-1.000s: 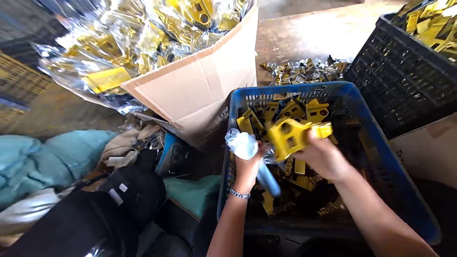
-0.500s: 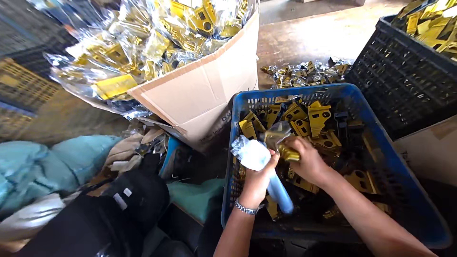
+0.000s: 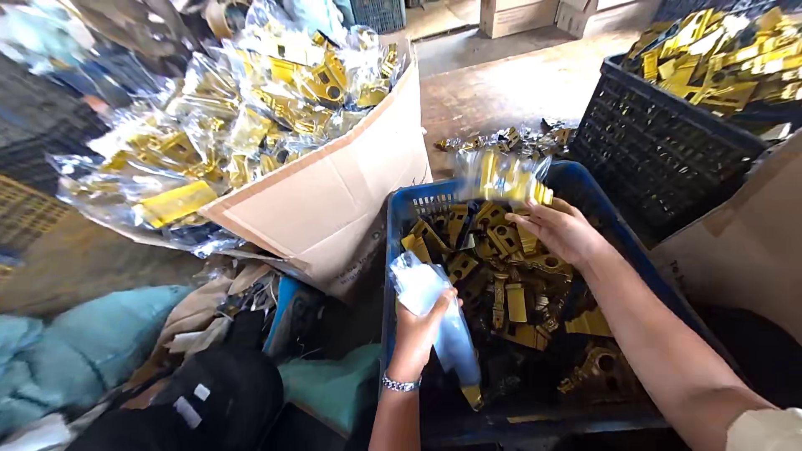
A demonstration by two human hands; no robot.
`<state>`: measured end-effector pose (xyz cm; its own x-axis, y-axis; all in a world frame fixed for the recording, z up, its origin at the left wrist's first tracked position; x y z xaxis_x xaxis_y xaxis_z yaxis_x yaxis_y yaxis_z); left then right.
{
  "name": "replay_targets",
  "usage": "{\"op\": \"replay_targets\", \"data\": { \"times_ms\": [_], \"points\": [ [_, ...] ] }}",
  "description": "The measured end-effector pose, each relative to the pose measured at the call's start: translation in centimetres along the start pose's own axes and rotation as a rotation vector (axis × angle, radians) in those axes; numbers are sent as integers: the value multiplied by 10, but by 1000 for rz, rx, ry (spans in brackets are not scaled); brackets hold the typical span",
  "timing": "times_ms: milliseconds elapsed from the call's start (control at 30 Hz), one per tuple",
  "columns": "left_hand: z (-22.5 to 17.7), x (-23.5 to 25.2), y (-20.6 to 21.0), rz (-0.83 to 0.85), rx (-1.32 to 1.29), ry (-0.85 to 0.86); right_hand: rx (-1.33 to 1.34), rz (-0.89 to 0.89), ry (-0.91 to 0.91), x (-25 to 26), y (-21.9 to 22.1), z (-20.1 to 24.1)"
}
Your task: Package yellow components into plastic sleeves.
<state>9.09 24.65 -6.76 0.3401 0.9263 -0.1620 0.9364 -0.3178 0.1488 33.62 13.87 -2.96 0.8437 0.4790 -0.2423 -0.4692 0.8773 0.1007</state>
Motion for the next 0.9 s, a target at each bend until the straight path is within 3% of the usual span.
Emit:
{"op": "replay_targets", "data": {
  "times_ms": [167,300,400,433,533,633,733,900],
  "points": [
    [24,-7,19,-13,291,284,-460,550,-187,-67,53,-50],
    [22,-18,26,62,182,166,-389,454,-69,-77,45,-62],
    [14,-28,28,187,34,-223,-399,395,-1,-86,38,-69],
    [13,-26,28,207,14,-277,-390,406,-4,-89,36,-69],
    [13,-18,21,200,181,-195,-354,487,-62,-93,30,-70],
    [14,-26,28,290,179,-203,-386,401,-105,-89,28,-73],
    [15,-25,30,251,112,-279,-368,356,8,-90,29,-78],
    [18,-23,27,304,178,-257,-302,507,46,-85,31,-73]
  ]
}}
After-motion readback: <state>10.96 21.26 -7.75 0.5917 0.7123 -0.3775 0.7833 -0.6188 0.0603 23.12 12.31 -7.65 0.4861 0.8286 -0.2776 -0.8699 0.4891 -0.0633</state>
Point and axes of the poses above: each hand's wrist, its own x-axis towards the middle knuckle, its own y-axis out of the palm, z = x × y, the point moved 5 cm from there along x, towards the middle knuckle, and after that the axes turned 15 degrees about -z, right-handed, at the moved point
